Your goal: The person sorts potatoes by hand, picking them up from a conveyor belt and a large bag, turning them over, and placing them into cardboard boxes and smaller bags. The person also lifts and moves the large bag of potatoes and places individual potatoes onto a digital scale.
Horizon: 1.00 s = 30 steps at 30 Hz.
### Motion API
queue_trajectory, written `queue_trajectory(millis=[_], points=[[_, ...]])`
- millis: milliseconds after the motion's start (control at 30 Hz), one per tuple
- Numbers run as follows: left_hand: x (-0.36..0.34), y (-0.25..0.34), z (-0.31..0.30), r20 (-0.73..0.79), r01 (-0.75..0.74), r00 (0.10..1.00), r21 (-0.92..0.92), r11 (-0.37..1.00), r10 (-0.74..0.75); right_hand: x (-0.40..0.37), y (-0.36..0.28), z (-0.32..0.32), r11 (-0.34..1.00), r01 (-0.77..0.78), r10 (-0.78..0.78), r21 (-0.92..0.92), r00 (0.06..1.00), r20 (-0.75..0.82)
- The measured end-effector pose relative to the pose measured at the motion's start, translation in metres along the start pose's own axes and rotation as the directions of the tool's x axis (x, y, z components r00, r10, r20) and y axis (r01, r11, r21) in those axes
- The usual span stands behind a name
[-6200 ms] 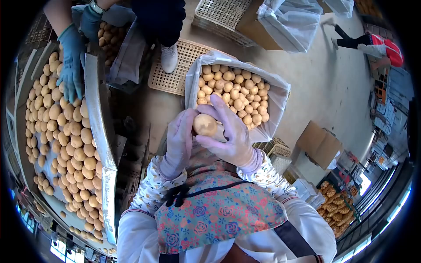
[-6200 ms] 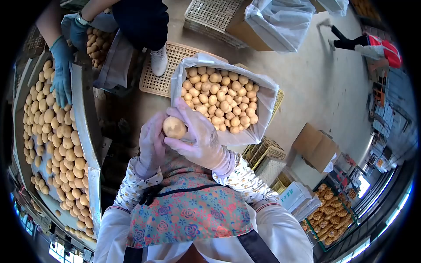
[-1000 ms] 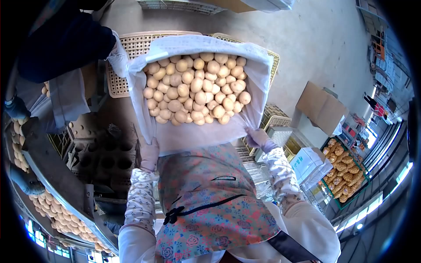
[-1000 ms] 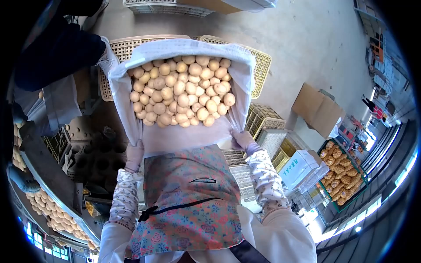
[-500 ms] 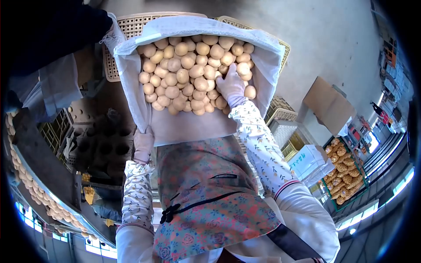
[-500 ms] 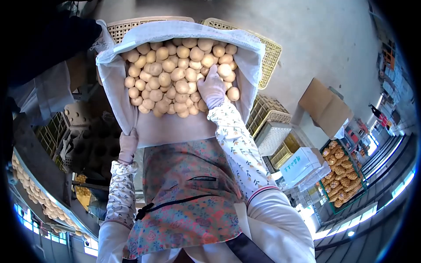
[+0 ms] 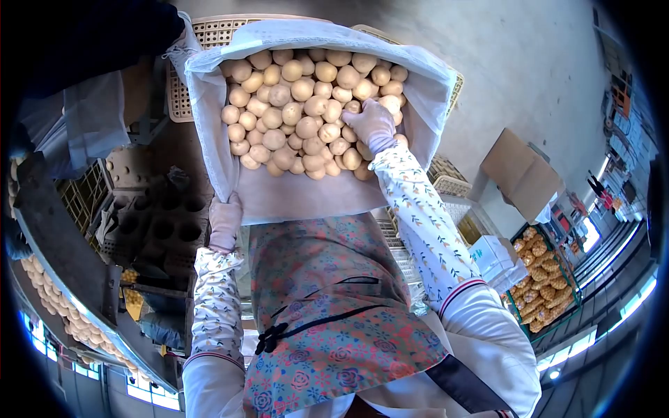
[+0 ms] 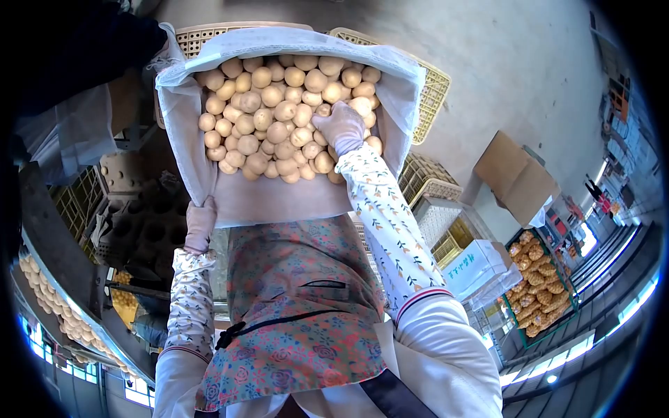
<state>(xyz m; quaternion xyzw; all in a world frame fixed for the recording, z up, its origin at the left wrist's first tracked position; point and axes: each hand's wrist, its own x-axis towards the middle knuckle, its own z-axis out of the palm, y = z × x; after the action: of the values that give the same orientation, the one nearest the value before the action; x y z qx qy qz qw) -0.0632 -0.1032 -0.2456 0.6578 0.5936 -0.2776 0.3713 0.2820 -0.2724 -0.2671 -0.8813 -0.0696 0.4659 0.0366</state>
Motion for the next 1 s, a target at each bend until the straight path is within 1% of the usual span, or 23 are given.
queue_trajectory(millis=[33, 67, 100, 167, 200, 233, 267, 300, 333, 367, 400, 433, 467, 500, 533, 633, 667, 733, 767, 800, 833, 900, 1000], points=[[0.004, -0.005, -0.001, 0.064, 0.031, 0.998, -0.05, 0.998, -0.027, 0.0, 0.0, 0.0, 1.0, 0.016, -0.016, 0.003, 1.0, 0.008], [0.008, -0.009, -0.002, 0.127, 0.062, 0.991, -0.099, 0.993, -0.049, 0.005, 0.02, 0.015, 0.974, 0.119, -0.116, 0.195, 0.993, -0.03], [-0.001, -0.001, -0.004, 0.012, -0.021, 1.0, -0.092, 0.996, 0.022, -0.032, -0.001, -0.01, 0.931, 0.125, -0.135, 0.344, 0.991, 0.007], [-0.044, 0.033, -0.009, -0.212, -0.158, 0.967, -0.055, 0.986, 0.143, -0.063, 0.005, -0.012, 0.668, -0.01, -0.222, 0.745, 0.952, 0.212], [-0.062, 0.054, -0.016, -0.398, -0.325, 0.827, 0.237, 0.916, 0.397, -0.077, 0.01, -0.007, 0.652, 0.058, -0.269, 0.756, 0.95, 0.159], [-0.077, 0.077, -0.024, -0.467, -0.393, 0.599, 0.536, 0.747, 0.651, -0.093, 0.014, -0.002, 0.631, 0.127, -0.312, 0.766, 0.945, 0.1], [-0.088, 0.098, -0.032, -0.457, -0.527, 0.506, 0.507, 0.682, 0.731, -0.113, 0.007, -0.006, 0.573, 0.174, -0.361, 0.801, 0.931, 0.056], [-0.098, 0.116, -0.036, -0.455, -0.646, 0.399, 0.477, 0.596, 0.796, -0.13, -0.003, -0.008, 0.517, 0.272, -0.411, 0.811, 0.911, -0.044], [-0.104, 0.128, -0.034, -0.385, -0.785, 0.53, 0.115, 0.609, 0.756, -0.144, -0.015, -0.009, 0.454, 0.37, -0.456, 0.811, 0.878, -0.145], [-0.109, 0.14, -0.032, -0.267, -0.78, 0.625, -0.271, 0.565, 0.734, -0.158, -0.024, -0.013, 0.383, 0.463, -0.493, 0.799, 0.834, -0.246], [-0.118, 0.159, -0.039, -0.164, -0.721, 0.677, -0.341, 0.603, 0.717, -0.169, -0.03, -0.021, 0.393, 0.443, -0.497, 0.806, 0.84, -0.219], [-0.128, 0.183, -0.051, -0.055, -0.653, 0.716, -0.404, 0.64, 0.696, -0.175, -0.032, -0.023, 0.45, 0.567, -0.561, 0.69, 0.781, -0.276], [-0.132, 0.195, -0.057, 0.056, -0.578, 0.739, -0.459, 0.675, 0.671, -0.178, -0.033, -0.025, 0.489, 0.678, -0.627, 0.549, 0.711, -0.319], [-0.129, 0.195, -0.054, 0.008, -0.672, 0.681, -0.391, 0.629, 0.733, -0.183, -0.033, -0.028, 0.51, 0.766, -0.692, 0.39, 0.636, -0.343], [-0.128, 0.192, -0.047, -0.03, -0.754, 0.614, -0.32, 0.574, 0.789, -0.191, -0.04, -0.034, 0.545, 0.768, -0.686, 0.337, 0.64, -0.347], [-0.123, 0.179, -0.028, -0.153, -0.855, 0.502, -0.239, 0.461, 0.851, -0.193, -0.029, -0.031, 0.536, 0.748, -0.7, 0.39, 0.653, -0.289], [-0.122, 0.177, -0.025, -0.186, -0.865, 0.492, -0.209, 0.455, 0.85, -0.196, -0.027, -0.035, 0.565, 0.684, -0.66, 0.462, 0.71, -0.246], [-0.125, 0.175, -0.027, -0.196, -0.825, 0.554, -0.258, 0.503, 0.809, -0.193, -0.026, -0.035, 0.503, 0.732, -0.707, 0.46, 0.655, -0.268], [-0.13, 0.173, -0.033, -0.163, -0.765, 0.622, -0.336, 0.55, 0.766, -0.194, -0.025, -0.035, 0.474, 0.751, -0.725, 0.459, 0.629, -0.281], [-0.13, 0.173, -0.034, -0.13, -0.708, 0.662, -0.431, 0.56, 0.738, -0.197, -0.027, -0.043, 0.484, 0.717, -0.726, 0.502, 0.649, -0.226], [-0.131, 0.173, -0.035, -0.095, -0.641, 0.7, -0.52, 0.564, 0.708, -0.199, -0.028, -0.046, 0.484, 0.693, -0.711, 0.534, 0.667, -0.221], [-0.129, 0.173, -0.03, -0.025, -0.49, 0.728, -0.718, 0.494, 0.686, -0.202, -0.029, -0.05, 0.481, 0.644, -0.685, 0.595, 0.7, -0.204], [-0.136, 0.175, -0.04, 0.023, -0.471, 0.714, -0.724, 0.504, 0.7, -0.194, -0.021, -0.05, 0.416, 0.663, -0.75, 0.623, 0.637, -0.178]])
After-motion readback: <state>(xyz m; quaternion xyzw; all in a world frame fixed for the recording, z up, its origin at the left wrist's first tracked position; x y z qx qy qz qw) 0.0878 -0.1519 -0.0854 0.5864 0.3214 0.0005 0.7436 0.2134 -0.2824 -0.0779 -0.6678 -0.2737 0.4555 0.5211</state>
